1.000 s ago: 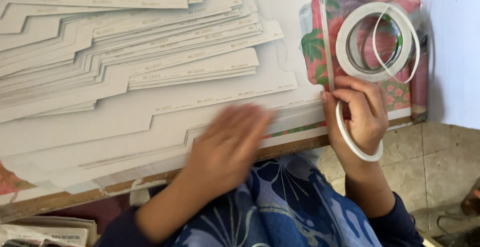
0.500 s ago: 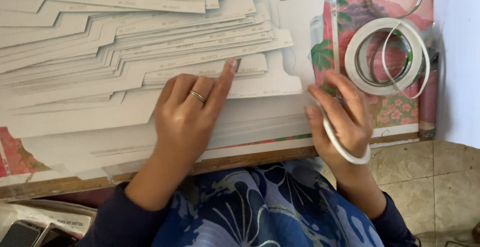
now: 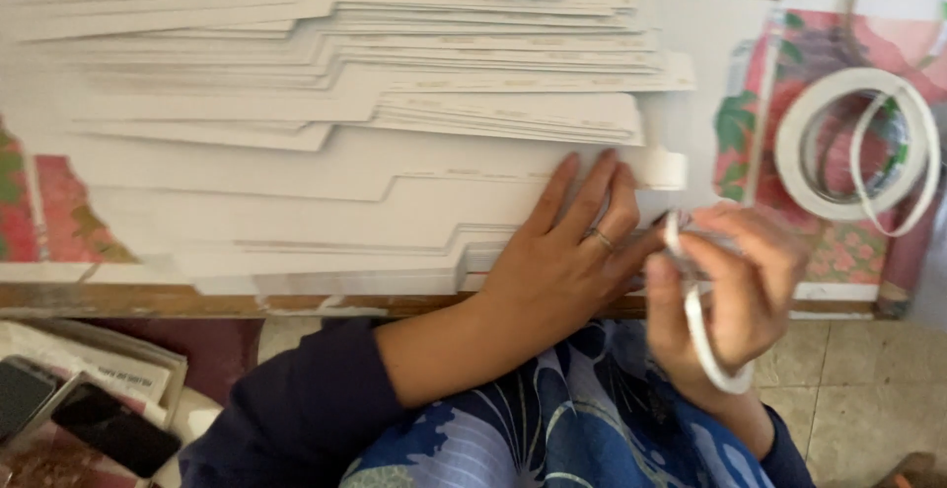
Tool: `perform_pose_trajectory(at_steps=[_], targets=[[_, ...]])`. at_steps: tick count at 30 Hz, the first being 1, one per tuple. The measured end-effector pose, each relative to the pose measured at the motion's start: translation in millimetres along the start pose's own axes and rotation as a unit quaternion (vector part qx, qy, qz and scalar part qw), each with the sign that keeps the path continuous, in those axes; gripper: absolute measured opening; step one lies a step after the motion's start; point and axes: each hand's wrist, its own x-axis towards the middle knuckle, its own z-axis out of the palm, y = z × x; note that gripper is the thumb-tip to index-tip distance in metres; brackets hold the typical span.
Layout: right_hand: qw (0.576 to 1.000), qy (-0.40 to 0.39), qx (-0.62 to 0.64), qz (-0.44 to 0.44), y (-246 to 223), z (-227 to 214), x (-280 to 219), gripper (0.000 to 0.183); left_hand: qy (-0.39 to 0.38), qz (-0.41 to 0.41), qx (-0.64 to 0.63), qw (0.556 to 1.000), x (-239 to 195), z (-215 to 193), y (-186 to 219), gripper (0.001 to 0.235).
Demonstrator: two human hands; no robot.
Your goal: The person repeatedly applies a strip of white tape to the edge of a stack of white paper sheets on a table. They smooth the tape with their fingers, then move to the next sheet and repeat the process. The camera remains in a fixed overhead position throughout.
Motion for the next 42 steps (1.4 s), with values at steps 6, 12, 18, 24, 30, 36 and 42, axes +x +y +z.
perform_pose_trajectory(at_steps=[6, 12, 18, 24, 30, 36, 42], targets=[[0.999, -0.002, -0.036, 0.040, 21, -2, -7, 0.024, -0.015, 0.000, -0.086, 0.996, -12, -10, -17, 0.040], [0.992, -0.029, -0.096, -0.076, 2, -6, -12, 0.011, 0.005, -0.024, -0.003, 1.000, 8, 11, 9, 0.037], [0.998, -0.029, 0.039, 0.047, -20, -1, 2, 0.031, 0.036, 0.008, -0.168, 0.985, -17, -13, -26, 0.023], [0.969, -0.150, 0.154, 0.121, -46, 27, 28, 0.024, 0.007, -0.096, -0.147, 0.984, -58, -69, -77, 0.034], [0.967, -0.171, 0.154, 0.109, -53, 43, 36, 0.022, 0.009, -0.027, -0.161, 0.987, -75, -71, -85, 0.029], [0.986, -0.146, 0.073, 0.039, -32, 25, 21, 0.011, -0.064, 0.013, -0.114, 0.991, -66, -68, -81, 0.038], [0.994, -0.016, -0.055, 0.096, 20, -40, -8, 0.023, -0.035, 0.006, -0.084, 0.996, -59, -57, -76, 0.027]])
